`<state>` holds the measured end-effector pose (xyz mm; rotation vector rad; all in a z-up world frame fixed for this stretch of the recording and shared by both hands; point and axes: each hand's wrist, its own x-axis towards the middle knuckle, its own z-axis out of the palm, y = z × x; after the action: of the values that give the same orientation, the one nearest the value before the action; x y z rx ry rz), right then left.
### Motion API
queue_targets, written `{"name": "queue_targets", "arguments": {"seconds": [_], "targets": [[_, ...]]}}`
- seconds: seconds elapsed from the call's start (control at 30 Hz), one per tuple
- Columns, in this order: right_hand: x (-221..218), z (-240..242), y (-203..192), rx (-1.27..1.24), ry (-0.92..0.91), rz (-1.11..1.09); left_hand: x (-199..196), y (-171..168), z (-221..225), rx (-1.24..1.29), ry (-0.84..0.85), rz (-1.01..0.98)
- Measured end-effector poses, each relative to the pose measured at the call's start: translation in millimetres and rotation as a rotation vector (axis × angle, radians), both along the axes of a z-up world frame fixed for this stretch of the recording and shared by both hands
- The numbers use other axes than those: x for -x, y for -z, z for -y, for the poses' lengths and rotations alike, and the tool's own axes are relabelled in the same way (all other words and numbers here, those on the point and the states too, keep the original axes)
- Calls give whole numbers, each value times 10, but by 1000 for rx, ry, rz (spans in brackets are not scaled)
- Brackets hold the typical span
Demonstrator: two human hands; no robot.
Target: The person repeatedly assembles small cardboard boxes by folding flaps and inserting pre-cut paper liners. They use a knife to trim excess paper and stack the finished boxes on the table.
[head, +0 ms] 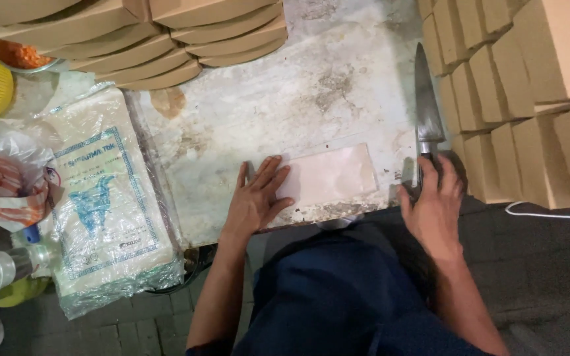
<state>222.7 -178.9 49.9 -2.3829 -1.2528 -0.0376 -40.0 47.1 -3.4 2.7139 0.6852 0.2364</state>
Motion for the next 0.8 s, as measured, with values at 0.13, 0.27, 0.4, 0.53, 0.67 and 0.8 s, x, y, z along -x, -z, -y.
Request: {"name": "queue_targets", "arguments": {"seconds": [0.13,0.27,0.4,0.53,0.67,0.8], "targets": [[-49,23,90,149,87,-98,-124,69,138,-95,-105,36],[-131,19,147,47,131,-262,-171,61,380,-141,-338,72],[-288,226,360,-286,139,-741,-225,-104,657,-88,-404,164],[-200,362,238,-512,342,-1279,-202,-382,770,318,-143,413],[-194,757,910,-624,-26,-1394,-244,-282,577,-10,125,240],[-6,930,849,-313,-79,-1151,-421,12,542,-69,216,126]]}}
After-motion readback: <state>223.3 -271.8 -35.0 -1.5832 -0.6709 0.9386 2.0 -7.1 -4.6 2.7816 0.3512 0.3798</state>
